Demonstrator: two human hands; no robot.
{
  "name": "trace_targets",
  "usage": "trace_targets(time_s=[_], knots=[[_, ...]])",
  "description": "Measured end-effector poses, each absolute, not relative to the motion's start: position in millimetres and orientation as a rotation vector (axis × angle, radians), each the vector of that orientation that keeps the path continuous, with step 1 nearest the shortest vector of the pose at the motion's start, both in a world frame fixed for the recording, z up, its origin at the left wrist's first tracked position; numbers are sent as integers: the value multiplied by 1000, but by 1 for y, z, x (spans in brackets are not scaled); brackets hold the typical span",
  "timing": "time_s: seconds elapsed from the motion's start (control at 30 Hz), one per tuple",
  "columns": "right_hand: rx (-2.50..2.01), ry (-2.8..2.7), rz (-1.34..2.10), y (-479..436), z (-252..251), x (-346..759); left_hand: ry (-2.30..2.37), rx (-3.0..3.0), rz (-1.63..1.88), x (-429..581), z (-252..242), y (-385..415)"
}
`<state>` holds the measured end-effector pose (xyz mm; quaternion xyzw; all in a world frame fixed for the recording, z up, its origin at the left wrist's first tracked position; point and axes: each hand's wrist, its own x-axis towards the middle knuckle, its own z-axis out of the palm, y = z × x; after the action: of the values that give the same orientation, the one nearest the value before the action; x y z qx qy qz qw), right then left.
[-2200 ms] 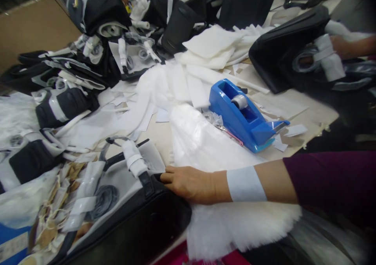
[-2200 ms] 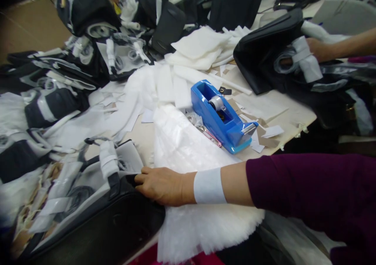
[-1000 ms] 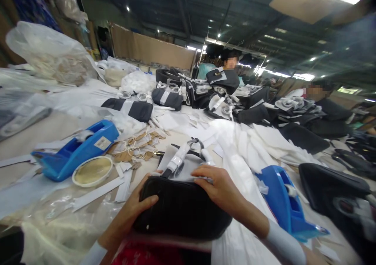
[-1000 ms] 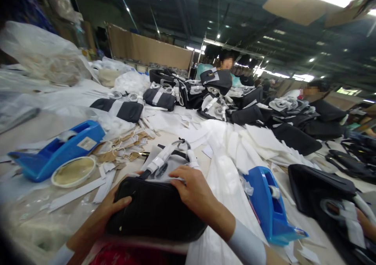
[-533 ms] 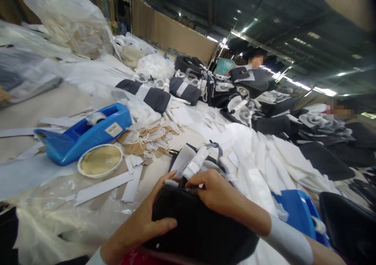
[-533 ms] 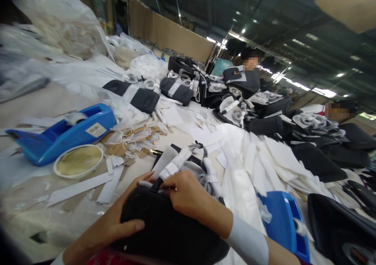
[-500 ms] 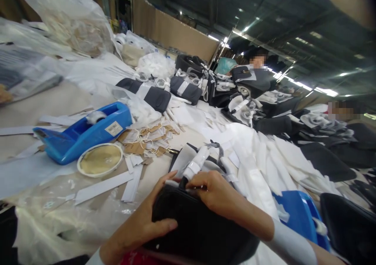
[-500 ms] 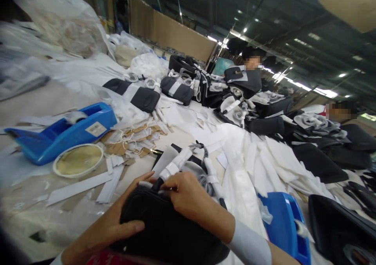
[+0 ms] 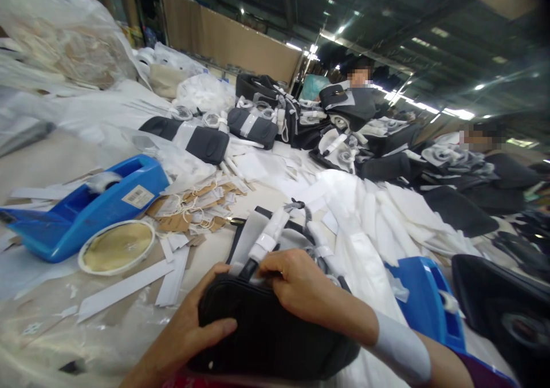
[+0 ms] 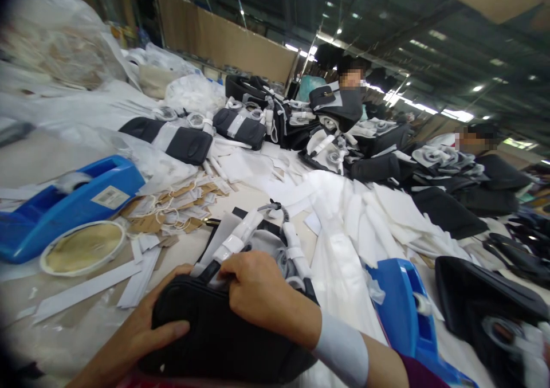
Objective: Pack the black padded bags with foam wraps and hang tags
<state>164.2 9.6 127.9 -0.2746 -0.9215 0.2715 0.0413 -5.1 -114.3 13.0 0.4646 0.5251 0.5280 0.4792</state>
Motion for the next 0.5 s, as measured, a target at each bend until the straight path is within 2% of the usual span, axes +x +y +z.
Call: trace_targets(time_s=[0.07, 0.23, 0.5], knots=[[-852, -2832, 888, 10, 140, 174, 1354, 1077, 1309, -3, 17, -114], [-1135, -2799, 679, -8, 145, 215, 1404, 921, 1365, 6, 24, -114], [-961, -2386, 751, -7, 117, 263, 1423, 901, 1408, 10, 22, -113]])
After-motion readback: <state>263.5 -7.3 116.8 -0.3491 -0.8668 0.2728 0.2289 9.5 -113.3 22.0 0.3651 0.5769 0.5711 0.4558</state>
